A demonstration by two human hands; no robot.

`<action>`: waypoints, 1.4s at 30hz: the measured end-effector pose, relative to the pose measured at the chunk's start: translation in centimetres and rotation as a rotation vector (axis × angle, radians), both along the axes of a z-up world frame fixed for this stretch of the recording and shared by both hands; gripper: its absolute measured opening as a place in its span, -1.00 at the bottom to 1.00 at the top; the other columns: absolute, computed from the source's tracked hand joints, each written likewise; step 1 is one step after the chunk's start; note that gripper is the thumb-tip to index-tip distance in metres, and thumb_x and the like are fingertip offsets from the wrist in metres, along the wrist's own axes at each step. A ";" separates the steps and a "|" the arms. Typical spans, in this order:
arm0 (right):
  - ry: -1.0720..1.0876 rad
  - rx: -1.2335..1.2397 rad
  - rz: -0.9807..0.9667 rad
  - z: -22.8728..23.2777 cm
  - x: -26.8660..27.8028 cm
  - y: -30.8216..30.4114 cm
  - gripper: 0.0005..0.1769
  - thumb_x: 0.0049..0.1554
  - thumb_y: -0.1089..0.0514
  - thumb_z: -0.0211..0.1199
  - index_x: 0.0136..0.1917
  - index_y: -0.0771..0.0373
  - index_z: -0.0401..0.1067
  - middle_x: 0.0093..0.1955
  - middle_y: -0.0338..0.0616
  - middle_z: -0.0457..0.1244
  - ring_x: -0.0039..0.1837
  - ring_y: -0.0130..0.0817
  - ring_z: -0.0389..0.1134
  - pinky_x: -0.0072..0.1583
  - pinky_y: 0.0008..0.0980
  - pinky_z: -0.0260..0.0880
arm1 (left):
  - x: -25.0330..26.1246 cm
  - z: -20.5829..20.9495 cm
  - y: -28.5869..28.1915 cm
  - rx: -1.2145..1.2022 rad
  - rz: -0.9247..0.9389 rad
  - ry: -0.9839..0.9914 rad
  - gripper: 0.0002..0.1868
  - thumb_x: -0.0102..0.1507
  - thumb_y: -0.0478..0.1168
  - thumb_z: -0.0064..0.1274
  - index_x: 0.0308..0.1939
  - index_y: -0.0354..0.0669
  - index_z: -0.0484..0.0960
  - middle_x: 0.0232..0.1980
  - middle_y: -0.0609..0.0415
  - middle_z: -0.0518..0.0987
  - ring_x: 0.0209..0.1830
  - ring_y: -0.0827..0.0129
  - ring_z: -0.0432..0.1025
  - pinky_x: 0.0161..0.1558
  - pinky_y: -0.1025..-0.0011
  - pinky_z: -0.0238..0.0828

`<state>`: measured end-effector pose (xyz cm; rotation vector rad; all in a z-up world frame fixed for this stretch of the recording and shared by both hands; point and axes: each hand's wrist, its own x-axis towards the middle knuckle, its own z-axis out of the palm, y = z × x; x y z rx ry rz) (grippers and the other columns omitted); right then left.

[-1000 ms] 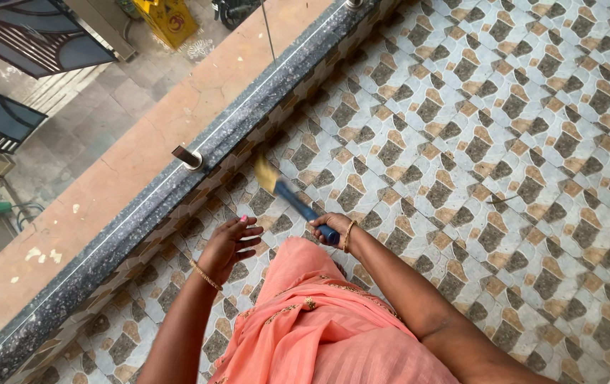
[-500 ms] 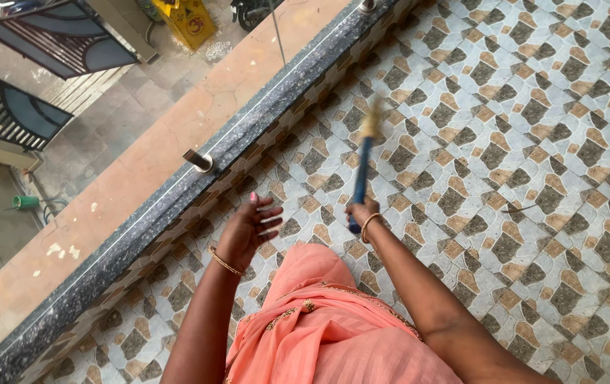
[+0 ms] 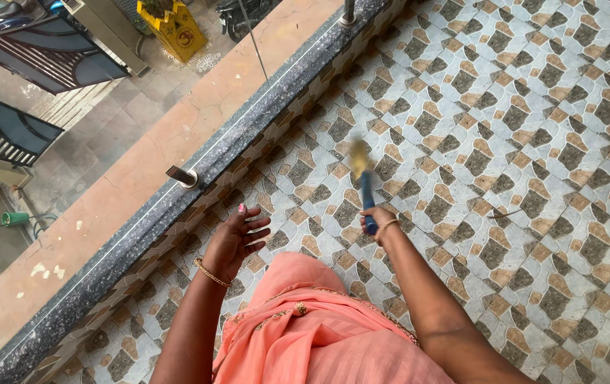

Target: The person sweeps a tiled balcony floor using a small hand broom, gathering debris along the edges and near the railing.

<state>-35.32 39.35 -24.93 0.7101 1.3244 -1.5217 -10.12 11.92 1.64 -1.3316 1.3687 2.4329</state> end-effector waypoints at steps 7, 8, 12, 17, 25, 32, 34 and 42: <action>0.326 0.086 0.168 3.1 2.2 -6.1 -0.75 0.02 0.41 0.25 0.02 0.38 0.42 -0.31 -0.05 0.33 -0.39 -0.40 0.34 -0.40 -0.44 0.41 | -2.8 -1.4 -1.6 0.040 -0.025 -0.005 -0.51 0.43 0.09 -0.29 0.22 -0.14 0.52 0.07 0.01 0.66 0.00 0.26 0.54 -0.01 0.28 0.49; 0.327 0.091 0.161 2.8 1.9 -6.6 -0.75 0.02 0.41 0.25 0.02 0.38 0.42 -0.31 -0.05 0.33 -0.39 -0.40 0.34 -0.40 -0.44 0.41 | -3.4 -1.7 -2.2 0.043 -0.033 -0.003 -0.51 0.43 0.09 -0.29 0.22 -0.14 0.52 0.07 0.01 0.66 0.00 0.26 0.54 -0.01 0.28 0.49; 0.035 -0.111 0.180 -0.5 0.2 -8.7 -0.81 0.07 0.35 0.30 -0.03 0.40 0.39 -0.33 -0.04 0.32 -0.42 -0.42 0.31 -0.42 -0.47 0.35 | -5.2 -2.5 -5.2 0.047 -0.077 0.024 -0.51 0.43 0.09 -0.26 0.21 -0.16 0.51 0.05 0.00 0.66 -0.02 0.27 0.53 -0.04 0.28 0.49; -0.045 0.008 0.128 -0.8 -4.4 -9.2 -0.78 0.07 0.28 0.32 -0.03 0.32 0.37 -0.35 -0.08 0.31 -0.46 -0.42 0.26 -0.43 -0.47 0.33 | -8.2 -3.1 -11.2 0.060 -0.110 -0.028 -0.48 0.43 0.14 -0.26 0.20 -0.15 0.52 0.04 0.02 0.66 -0.04 0.29 0.54 -0.08 0.30 0.48; 0.363 0.179 0.099 2.5 -3.7 -13.8 -0.67 -0.05 0.46 0.27 0.01 0.29 0.41 -0.33 -0.05 0.31 -0.44 -0.37 0.31 -0.43 -0.34 0.35 | -15.0 -6.8 -17.9 0.179 -0.180 0.047 -0.49 0.41 0.13 -0.19 0.19 -0.19 0.51 0.00 0.01 0.67 -0.06 0.26 0.54 -0.07 0.28 0.47; 0.016 0.118 0.048 3.8 -4.9 -15.5 -0.73 0.06 0.33 0.31 0.02 0.50 0.40 -0.33 0.02 0.33 -0.44 -0.39 0.30 -0.44 -0.42 0.31 | -19.4 -7.1 -21.9 0.202 -0.293 0.074 -0.54 0.41 0.09 -0.20 0.18 -0.14 0.53 -0.01 0.05 0.67 -0.06 0.30 0.54 -0.07 0.30 0.46; 0.048 0.243 0.006 4.5 -5.1 -16.0 -0.76 0.06 0.32 0.32 -0.01 0.42 0.38 -0.36 -0.05 0.29 -0.45 -0.39 0.27 -0.43 -0.44 0.32 | -20.4 -7.2 -23.0 0.236 -0.283 0.091 -0.62 0.41 -0.03 -0.21 0.16 -0.15 0.50 -0.03 0.02 0.66 -0.07 0.28 0.55 -0.07 0.28 0.47; 0.305 0.348 0.184 11.5 -2.4 -17.7 -0.61 -0.05 0.45 0.29 0.09 0.31 0.47 -0.35 -0.02 0.35 -0.45 -0.35 0.32 -0.44 -0.36 0.36 | -23.0 -7.6 -25.6 0.310 -0.277 0.073 -0.65 0.42 -0.07 -0.27 0.14 -0.14 0.49 -0.03 0.02 0.66 -0.10 0.32 0.54 -0.12 0.33 0.50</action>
